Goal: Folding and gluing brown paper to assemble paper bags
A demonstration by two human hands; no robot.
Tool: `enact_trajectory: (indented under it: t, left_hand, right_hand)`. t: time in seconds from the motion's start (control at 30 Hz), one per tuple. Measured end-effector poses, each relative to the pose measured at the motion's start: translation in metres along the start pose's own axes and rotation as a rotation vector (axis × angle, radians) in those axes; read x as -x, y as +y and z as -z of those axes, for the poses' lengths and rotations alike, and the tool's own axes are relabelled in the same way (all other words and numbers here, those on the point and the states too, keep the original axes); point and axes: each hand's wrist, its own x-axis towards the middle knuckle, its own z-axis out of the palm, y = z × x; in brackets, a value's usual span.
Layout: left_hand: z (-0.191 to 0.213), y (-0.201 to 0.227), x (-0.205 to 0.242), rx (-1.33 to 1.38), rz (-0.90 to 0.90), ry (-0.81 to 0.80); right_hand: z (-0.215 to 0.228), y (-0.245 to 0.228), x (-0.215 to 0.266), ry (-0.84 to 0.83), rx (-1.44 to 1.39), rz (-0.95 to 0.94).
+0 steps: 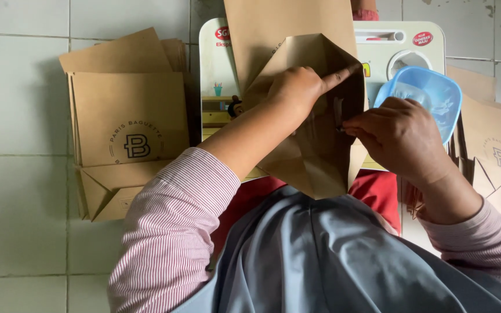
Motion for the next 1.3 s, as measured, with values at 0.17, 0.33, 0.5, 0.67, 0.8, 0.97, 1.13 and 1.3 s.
enact_trajectory:
  t: [0.17,0.33,0.5,0.67,0.8,0.97,1.13,1.3]
  left_hand:
    - [-0.015,0.000,-0.014,0.008,0.008,0.058]
    - [-0.016,0.002,-0.028,0.654,0.362,0.069]
    - [-0.025,-0.001,-0.021,-0.064,0.003,0.133]
    - [-0.025,0.002,-0.022,-0.080,0.016,0.128]
    - [-0.041,0.001,-0.022,-0.123,0.041,0.242]
    - [-0.057,-0.007,0.000,-0.079,0.040,0.329]
    - [-0.080,-0.012,0.014,-0.081,-0.009,0.406]
    - [-0.074,0.005,0.029,-0.457,0.075,0.735]
  right_hand:
    - [-0.016,0.013,-0.009,0.049,0.090,-0.010]
    - [-0.035,0.031,-0.024,0.219,0.266,-0.064]
    - [-0.009,0.005,0.001,0.085,0.130,-0.020]
    - [-0.010,0.004,0.015,0.013,0.028,-0.033]
    - [-0.028,0.012,-0.008,0.229,0.053,-0.044]
    - [-0.011,0.010,-0.007,0.271,-0.166,-0.105]
    - [0.003,0.046,0.058,0.529,-0.878,-0.269]
    - [0.005,0.094,0.102,0.468,-0.477,-0.685]
